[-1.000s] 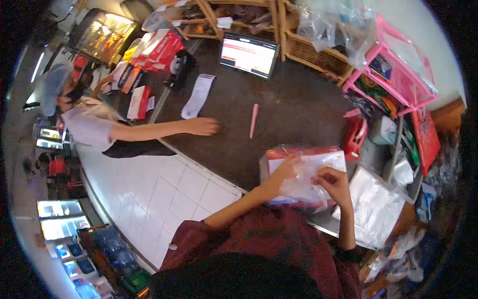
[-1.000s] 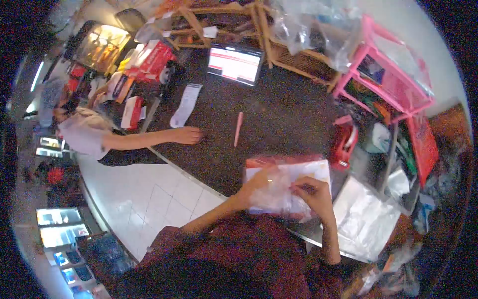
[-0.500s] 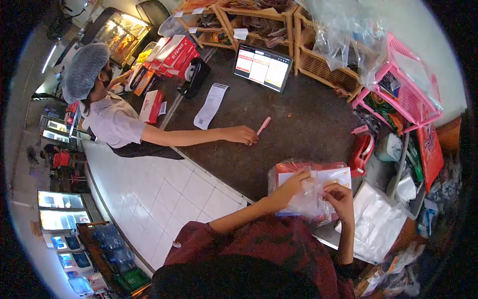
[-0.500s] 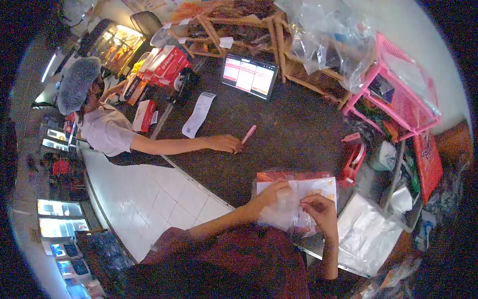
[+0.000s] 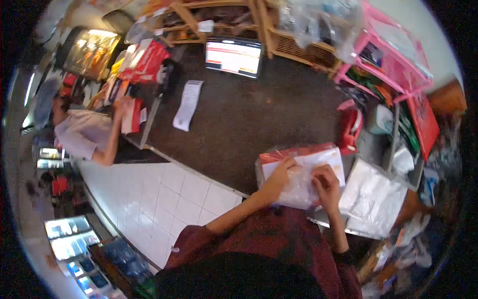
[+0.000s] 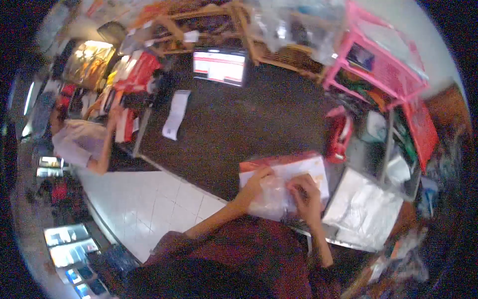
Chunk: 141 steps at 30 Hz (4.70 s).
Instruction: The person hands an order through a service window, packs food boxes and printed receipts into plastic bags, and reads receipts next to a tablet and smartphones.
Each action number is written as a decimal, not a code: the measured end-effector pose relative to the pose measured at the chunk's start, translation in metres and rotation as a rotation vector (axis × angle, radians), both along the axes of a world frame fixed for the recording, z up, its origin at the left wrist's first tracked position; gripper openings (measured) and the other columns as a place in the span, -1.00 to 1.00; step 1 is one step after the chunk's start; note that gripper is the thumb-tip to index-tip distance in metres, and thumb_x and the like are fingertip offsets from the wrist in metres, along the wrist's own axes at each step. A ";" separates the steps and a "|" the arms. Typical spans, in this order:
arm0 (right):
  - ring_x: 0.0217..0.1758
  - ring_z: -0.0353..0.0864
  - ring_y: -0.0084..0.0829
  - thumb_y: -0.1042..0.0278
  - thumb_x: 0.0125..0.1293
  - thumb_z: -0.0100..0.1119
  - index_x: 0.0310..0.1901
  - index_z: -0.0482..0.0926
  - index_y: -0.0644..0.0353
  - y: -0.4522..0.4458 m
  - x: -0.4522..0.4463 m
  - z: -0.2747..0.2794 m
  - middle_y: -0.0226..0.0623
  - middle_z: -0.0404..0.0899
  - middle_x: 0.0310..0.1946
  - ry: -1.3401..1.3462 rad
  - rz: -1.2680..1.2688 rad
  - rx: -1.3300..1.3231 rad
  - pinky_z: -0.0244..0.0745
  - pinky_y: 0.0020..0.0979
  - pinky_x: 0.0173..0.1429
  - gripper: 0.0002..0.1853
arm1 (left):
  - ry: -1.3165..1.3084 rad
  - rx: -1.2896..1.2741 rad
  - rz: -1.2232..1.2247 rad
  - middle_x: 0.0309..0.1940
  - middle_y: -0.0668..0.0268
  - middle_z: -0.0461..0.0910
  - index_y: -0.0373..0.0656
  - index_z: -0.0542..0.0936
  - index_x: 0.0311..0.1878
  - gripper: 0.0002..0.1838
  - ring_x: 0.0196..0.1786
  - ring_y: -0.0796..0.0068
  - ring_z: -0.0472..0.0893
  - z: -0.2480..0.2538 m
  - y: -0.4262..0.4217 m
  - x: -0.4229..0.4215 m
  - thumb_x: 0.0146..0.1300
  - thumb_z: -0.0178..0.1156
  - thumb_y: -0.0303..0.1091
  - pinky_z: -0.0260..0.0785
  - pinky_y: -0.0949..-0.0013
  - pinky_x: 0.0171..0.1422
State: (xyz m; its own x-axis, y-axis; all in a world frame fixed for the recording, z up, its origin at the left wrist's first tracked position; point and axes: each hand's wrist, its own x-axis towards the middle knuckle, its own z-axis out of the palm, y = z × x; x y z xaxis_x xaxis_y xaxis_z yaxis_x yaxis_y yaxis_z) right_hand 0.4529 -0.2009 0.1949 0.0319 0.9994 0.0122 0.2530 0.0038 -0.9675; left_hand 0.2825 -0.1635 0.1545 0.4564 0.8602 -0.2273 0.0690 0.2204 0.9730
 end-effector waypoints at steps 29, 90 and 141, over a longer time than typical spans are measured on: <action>-0.56 0.44 -0.51 0.18 0.09 0.18 -0.50 0.57 0.08 0.009 0.136 -0.116 -0.41 0.55 -0.60 -0.509 -0.590 -0.266 0.29 -0.45 -0.39 -0.82 | 0.999 0.140 0.411 -0.17 0.06 0.51 -0.40 0.39 0.01 -0.37 -0.25 0.15 0.55 -0.197 0.263 -0.438 -0.05 0.29 -0.14 0.39 0.24 -0.14; -0.50 0.52 -0.49 0.26 0.13 0.15 -0.44 0.55 0.32 0.077 0.169 -0.155 -0.19 0.56 -0.57 -0.010 -0.537 -0.237 0.38 -0.43 -0.38 -0.76 | 0.825 1.020 -0.784 -0.41 0.04 0.55 -0.22 0.34 -0.20 -0.65 -0.33 0.00 0.56 0.062 0.150 0.176 0.12 0.10 -0.14 0.38 0.03 -0.23; -0.32 0.55 -0.02 0.03 0.08 0.14 -0.43 0.53 0.37 -0.462 0.010 -0.128 0.09 0.53 -0.46 -0.413 -1.010 -1.080 0.43 -0.11 -0.31 -0.57 | 0.153 0.832 -1.025 -0.39 0.18 0.37 -0.16 0.38 -0.26 -0.59 -0.32 0.33 0.38 0.130 -0.057 0.074 0.04 0.10 0.01 0.25 0.35 -0.26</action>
